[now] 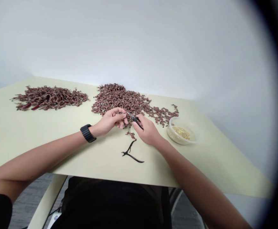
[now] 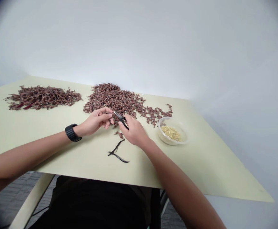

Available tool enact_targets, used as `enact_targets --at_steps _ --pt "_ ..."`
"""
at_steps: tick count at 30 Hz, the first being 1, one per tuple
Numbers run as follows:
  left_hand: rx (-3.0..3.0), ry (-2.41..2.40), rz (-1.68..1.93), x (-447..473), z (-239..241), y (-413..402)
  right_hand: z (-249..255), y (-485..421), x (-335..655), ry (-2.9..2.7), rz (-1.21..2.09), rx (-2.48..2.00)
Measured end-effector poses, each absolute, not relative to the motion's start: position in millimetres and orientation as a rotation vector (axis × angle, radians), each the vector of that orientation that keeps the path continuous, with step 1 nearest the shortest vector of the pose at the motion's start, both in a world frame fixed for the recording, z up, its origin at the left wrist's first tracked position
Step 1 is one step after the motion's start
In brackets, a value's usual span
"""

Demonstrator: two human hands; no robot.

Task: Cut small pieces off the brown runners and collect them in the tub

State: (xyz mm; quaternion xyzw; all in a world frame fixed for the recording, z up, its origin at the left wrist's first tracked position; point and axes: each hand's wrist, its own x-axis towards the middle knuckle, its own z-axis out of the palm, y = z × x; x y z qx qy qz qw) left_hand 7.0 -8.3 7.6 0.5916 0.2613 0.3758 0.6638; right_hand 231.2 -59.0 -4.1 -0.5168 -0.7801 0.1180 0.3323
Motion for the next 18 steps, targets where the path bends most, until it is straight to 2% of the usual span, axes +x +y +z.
enact_targets --at_steps 12,15,18 --pt "1.26 0.552 0.869 8.8 8.5 -10.3 -2.6 -60.2 228.9 -2.022 0.416 -1.336" --pt "1.394 0.565 0.926 10.6 6.0 -13.7 -2.2 -62.6 221.6 -1.897 0.698 -1.266" --pt "1.609 0.62 1.001 9.3 2.5 -15.6 1.3 -65.2 213.9 -1.623 1.18 -1.209"
